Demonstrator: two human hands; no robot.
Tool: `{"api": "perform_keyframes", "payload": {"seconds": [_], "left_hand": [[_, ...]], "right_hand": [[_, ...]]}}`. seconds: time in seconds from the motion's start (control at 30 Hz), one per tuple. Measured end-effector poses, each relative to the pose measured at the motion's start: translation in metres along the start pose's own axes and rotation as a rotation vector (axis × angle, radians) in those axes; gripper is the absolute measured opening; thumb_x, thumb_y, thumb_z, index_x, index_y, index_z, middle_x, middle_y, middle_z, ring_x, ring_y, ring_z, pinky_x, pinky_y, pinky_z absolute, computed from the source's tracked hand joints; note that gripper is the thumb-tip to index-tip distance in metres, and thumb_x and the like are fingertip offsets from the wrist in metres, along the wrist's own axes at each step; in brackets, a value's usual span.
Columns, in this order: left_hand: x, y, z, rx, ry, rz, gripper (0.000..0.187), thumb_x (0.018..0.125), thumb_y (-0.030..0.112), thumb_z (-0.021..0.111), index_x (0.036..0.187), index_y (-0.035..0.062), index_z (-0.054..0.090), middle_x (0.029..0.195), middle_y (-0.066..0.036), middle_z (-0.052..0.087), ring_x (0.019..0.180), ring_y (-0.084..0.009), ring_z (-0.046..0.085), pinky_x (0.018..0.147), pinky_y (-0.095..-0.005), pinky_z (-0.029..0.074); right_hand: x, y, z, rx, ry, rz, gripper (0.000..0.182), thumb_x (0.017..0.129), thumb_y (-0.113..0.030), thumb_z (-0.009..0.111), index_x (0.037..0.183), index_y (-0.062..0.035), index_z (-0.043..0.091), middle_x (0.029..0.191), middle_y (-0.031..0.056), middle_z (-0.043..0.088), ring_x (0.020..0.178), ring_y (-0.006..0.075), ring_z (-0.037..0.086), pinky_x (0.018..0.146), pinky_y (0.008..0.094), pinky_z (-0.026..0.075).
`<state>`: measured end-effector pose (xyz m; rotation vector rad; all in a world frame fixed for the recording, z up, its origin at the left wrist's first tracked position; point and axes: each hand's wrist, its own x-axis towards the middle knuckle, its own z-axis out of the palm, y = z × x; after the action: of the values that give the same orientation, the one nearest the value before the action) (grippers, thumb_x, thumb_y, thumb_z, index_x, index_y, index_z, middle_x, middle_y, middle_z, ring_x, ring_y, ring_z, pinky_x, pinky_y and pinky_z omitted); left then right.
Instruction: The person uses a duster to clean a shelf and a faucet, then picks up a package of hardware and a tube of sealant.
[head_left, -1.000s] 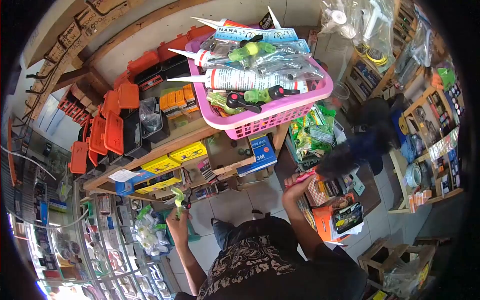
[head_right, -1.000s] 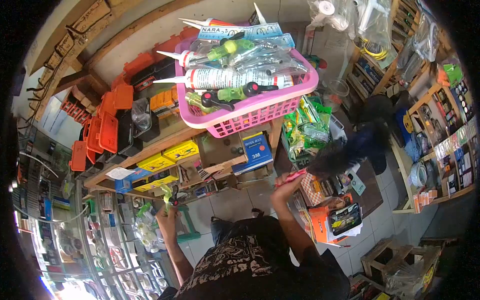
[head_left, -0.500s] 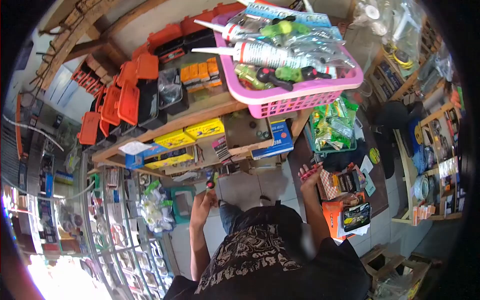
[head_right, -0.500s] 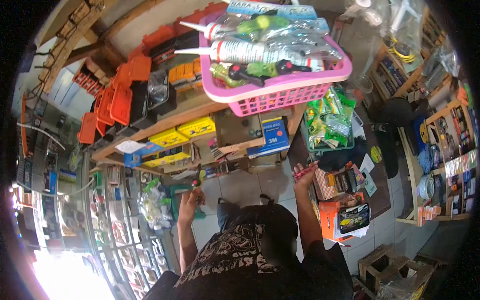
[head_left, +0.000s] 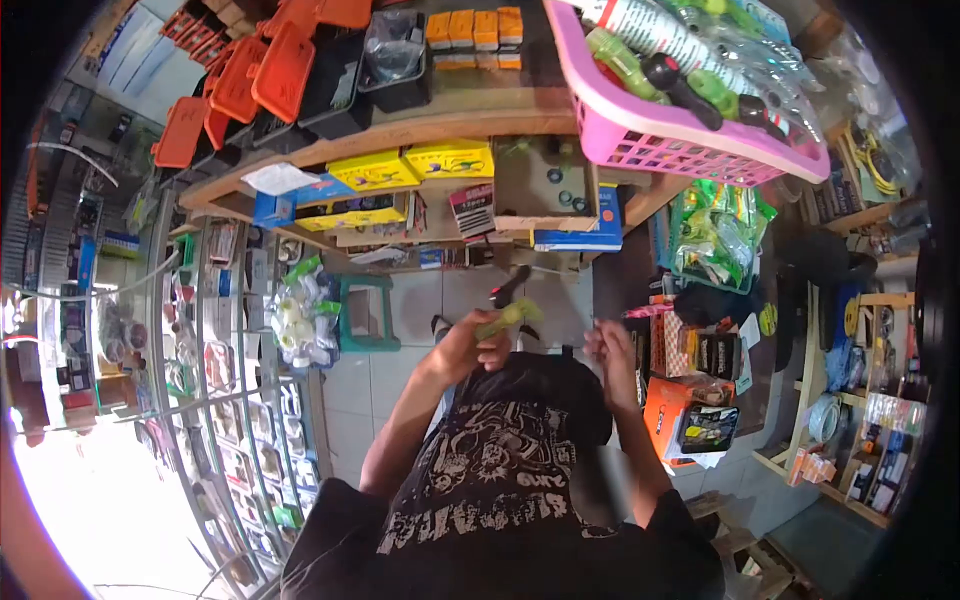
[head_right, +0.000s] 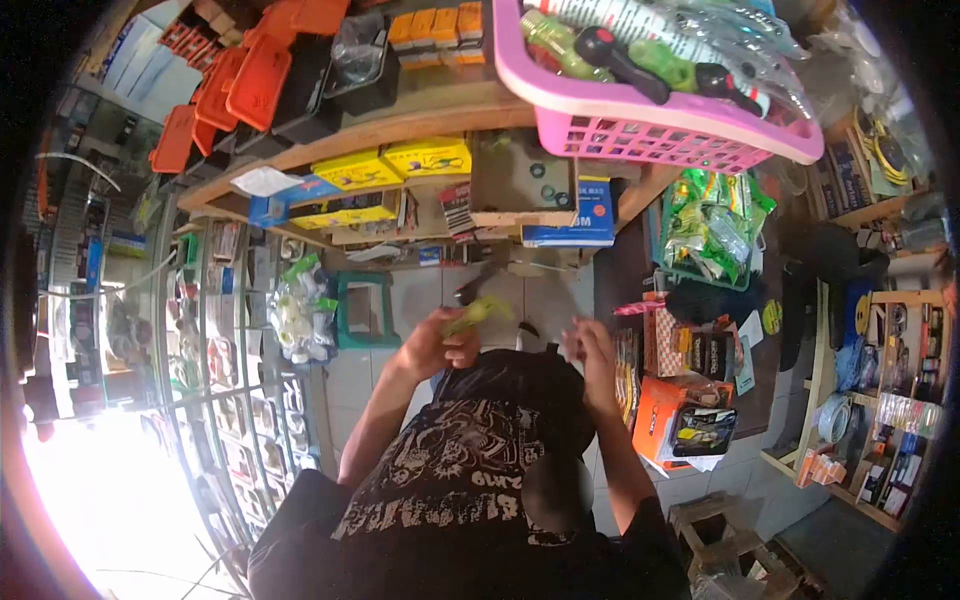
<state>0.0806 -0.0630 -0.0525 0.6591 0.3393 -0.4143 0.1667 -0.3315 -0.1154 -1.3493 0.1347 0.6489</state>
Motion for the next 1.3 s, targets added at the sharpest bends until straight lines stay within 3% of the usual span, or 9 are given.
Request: {"api": "perform_keyframes", "payload": {"seconds": [0.2, 0.37, 0.43, 0.57, 0.67, 0.9, 1.03, 1.17, 1.3], "left_hand": [[0.052, 0.018, -0.021, -0.018, -0.158, -0.252, 0.044, 0.095, 0.043, 0.036, 0.063, 0.0135, 0.038, 0.054, 0.001, 0.037, 0.046, -0.0107, 0.029, 0.045, -0.0266, 0.025], [0.068, 0.06, 0.001, 0.314, 0.086, -0.057, 0.038, 0.096, 0.042, 0.037, 0.083, 0.0095, 0.052, 0.061, 0.0, 0.049, 0.05, -0.0132, 0.044, 0.045, -0.0255, 0.029], [0.081, 0.071, -0.008, 0.404, 0.095, 0.204, 0.045, 0.096, 0.048, 0.041, 0.115, 0.0094, 0.052, 0.077, -0.003, 0.056, 0.063, -0.0121, 0.052, 0.054, -0.0235, 0.04], [0.139, 0.097, -0.034, 0.612, 0.054, 0.492, 0.045, 0.099, 0.038, 0.038, 0.131, 0.0067, 0.044, 0.1, -0.01, 0.061, 0.078, -0.019, 0.062, 0.071, -0.03, 0.049], [0.148, 0.127, 0.007, 0.678, 0.271, 0.249, 0.049, 0.098, 0.038, 0.039, 0.136, 0.009, 0.041, 0.114, -0.013, 0.059, 0.092, -0.0208, 0.064, 0.074, -0.034, 0.05], [0.185, 0.12, -0.039, 0.453, 0.264, 0.297, 0.059, 0.094, 0.051, 0.04, 0.146, 0.0252, 0.03, 0.145, -0.016, 0.035, 0.107, -0.0309, 0.059, 0.085, -0.0458, 0.048], [0.181, 0.128, -0.047, 0.498, 0.331, 0.285, 0.064, 0.093, 0.055, 0.04, 0.148, 0.0245, 0.027, 0.143, -0.02, 0.037, 0.112, -0.0322, 0.055, 0.086, -0.0484, 0.047], [0.172, 0.132, -0.035, 0.427, 0.375, 0.235, 0.067, 0.092, 0.057, 0.042, 0.146, 0.0187, 0.03, 0.137, -0.017, 0.043, 0.108, -0.0332, 0.056, 0.085, -0.0492, 0.047], [0.201, 0.122, -0.063, 0.401, 0.397, 0.314, 0.058, 0.087, 0.059, 0.049, 0.129, 0.0184, 0.048, 0.115, -0.009, 0.053, 0.095, -0.0266, 0.056, 0.073, -0.0489, 0.048]], "right_hand": [[0.034, -0.052, 0.069, -0.145, -0.385, 0.007, 0.031, 0.097, -0.028, 0.055, 0.111, -0.0008, 0.057, 0.086, 0.0043, 0.063, 0.066, 0.0104, 0.058, 0.058, 0.0251, 0.047], [0.071, -0.073, 0.097, 0.096, -0.199, 0.007, 0.027, 0.095, -0.027, 0.058, 0.109, -0.0033, 0.059, 0.086, 0.0034, 0.062, 0.061, 0.0092, 0.056, 0.053, 0.0229, 0.046], [0.097, -0.083, 0.105, 0.238, -0.028, 0.058, 0.025, 0.094, -0.027, 0.059, 0.107, -0.0057, 0.06, 0.086, 0.0033, 0.063, 0.059, 0.0087, 0.055, 0.05, 0.022, 0.044], [0.18, -0.094, 0.112, 0.442, -0.016, 0.043, 0.022, 0.095, -0.027, 0.057, 0.104, -0.0067, 0.057, 0.088, 0.0036, 0.062, 0.062, 0.0103, 0.056, 0.052, 0.0236, 0.047], [0.251, -0.101, 0.122, 0.414, -0.049, 0.014, 0.025, 0.097, -0.029, 0.054, 0.113, -0.0106, 0.052, 0.089, 0.0048, 0.059, 0.067, 0.0129, 0.057, 0.053, 0.0268, 0.049], [0.338, -0.112, 0.145, 0.389, -0.176, -0.066, 0.042, 0.088, -0.024, 0.067, 0.123, -0.0227, 0.044, 0.108, 0.0041, 0.055, 0.083, 0.0196, 0.059, 0.06, 0.0309, 0.054], [0.403, -0.084, 0.15, -0.09, -0.147, -0.281, 0.046, 0.092, -0.019, 0.06, 0.131, -0.0256, 0.037, 0.116, 0.0043, 0.052, 0.099, 0.0223, 0.058, 0.071, 0.0395, 0.055], [0.352, -0.097, 0.17, 0.125, 0.008, -0.114, 0.046, 0.092, -0.02, 0.059, 0.134, -0.0212, 0.041, 0.118, 0.0081, 0.056, 0.106, 0.0262, 0.057, 0.082, 0.0437, 0.052], [0.364, -0.079, 0.158, -0.337, 0.213, -0.479, 0.036, 0.09, -0.022, 0.057, 0.124, -0.0138, 0.048, 0.112, 0.0115, 0.059, 0.103, 0.0287, 0.058, 0.087, 0.0429, 0.049]]}}
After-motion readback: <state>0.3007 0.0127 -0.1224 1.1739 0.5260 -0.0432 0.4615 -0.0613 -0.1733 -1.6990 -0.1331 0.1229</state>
